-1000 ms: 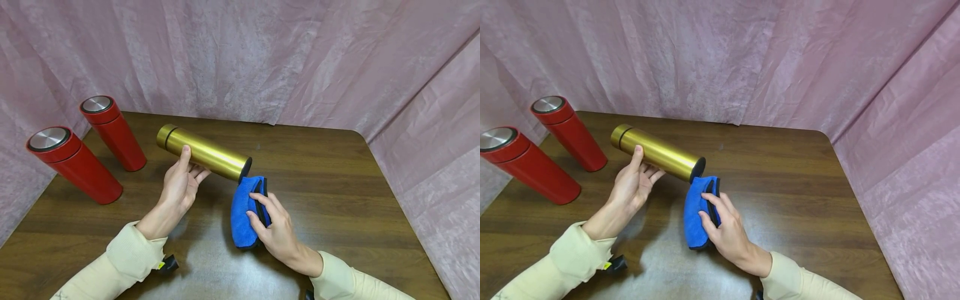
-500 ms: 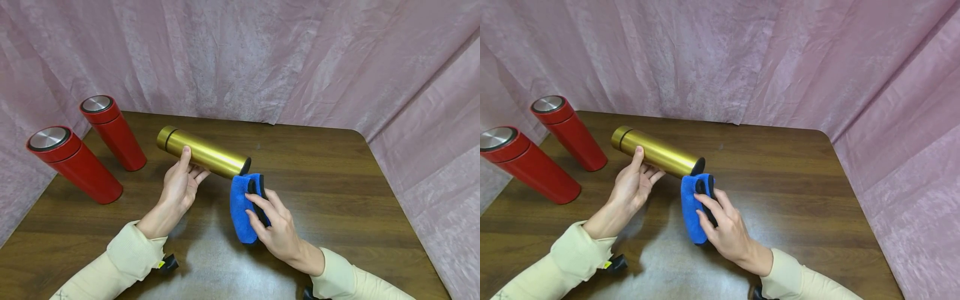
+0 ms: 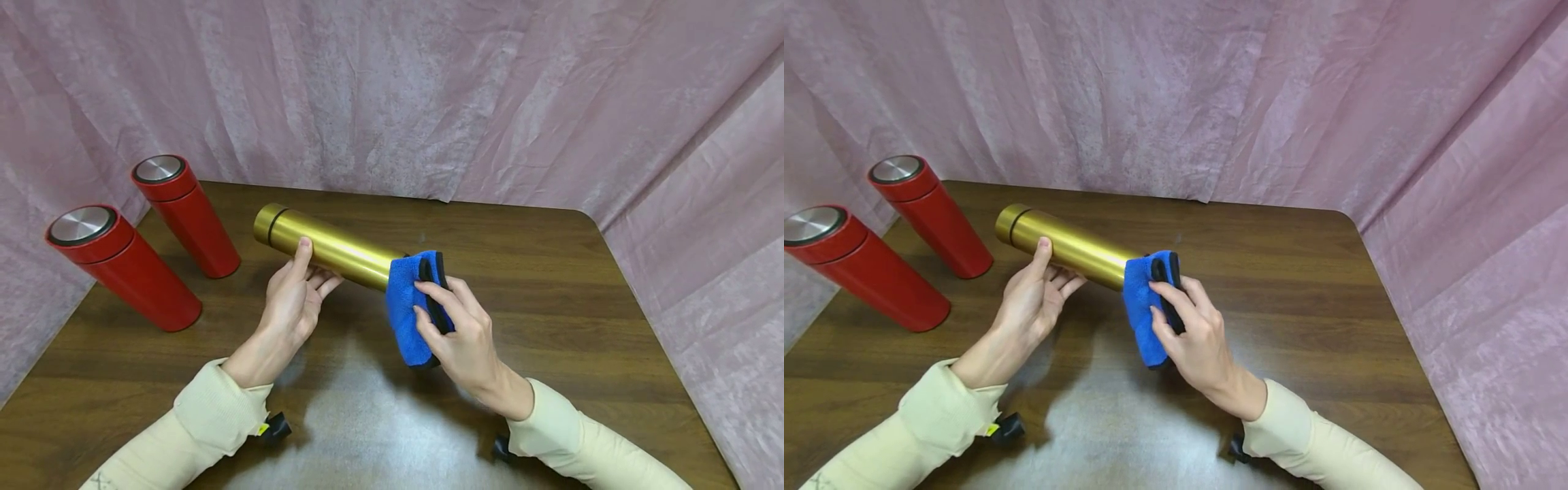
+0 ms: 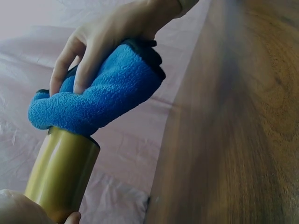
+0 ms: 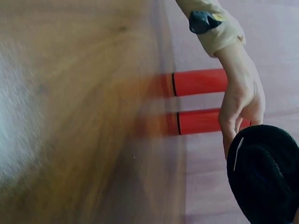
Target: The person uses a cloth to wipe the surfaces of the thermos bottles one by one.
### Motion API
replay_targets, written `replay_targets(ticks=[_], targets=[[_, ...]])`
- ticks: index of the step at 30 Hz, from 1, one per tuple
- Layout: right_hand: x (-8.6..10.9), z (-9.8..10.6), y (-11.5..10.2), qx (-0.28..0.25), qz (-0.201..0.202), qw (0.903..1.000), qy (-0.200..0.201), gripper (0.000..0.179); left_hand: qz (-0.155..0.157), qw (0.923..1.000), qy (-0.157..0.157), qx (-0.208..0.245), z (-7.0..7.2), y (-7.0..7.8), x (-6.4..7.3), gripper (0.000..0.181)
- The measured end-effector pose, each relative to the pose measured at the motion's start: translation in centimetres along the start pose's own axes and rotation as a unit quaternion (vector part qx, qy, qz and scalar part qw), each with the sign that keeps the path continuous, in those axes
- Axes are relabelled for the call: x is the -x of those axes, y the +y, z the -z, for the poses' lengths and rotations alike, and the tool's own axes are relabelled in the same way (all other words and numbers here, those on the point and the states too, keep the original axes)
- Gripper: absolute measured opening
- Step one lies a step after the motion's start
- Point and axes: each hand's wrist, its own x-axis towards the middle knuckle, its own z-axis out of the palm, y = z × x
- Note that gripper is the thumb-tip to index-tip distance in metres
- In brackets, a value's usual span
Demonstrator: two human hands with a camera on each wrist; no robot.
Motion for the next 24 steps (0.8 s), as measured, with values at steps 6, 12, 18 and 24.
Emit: replay_targets(ticks=[6, 12, 18, 24], targets=[[-0.7, 0.3, 1.1, 0.01, -0.031, 0.9994, 0.011, 0.038, 0.004, 0.9999, -0.008, -0.01, 0.1, 0.0, 0.0, 0.032], [-0.9, 0.4, 2.2, 0.03, -0.059, 0.9977, 0.012, 0.036, 0.002, 0.9998, -0.012, -0.016, 0.3, -0.2, 0.2, 0.033], [-0.4, 0.2, 3.0, 0.039, -0.074, 0.9965, 0.003, 0.036, 0.0, 0.9998, -0.018, -0.008, 0.2, -0.4, 0.2, 0.034], [0.2, 0.0, 2.8, 0.038, -0.093, 0.9945, -0.029, 0.038, -0.002, 0.9998, -0.018, -0.003, 0.2, -0.6, 0.1, 0.033]])
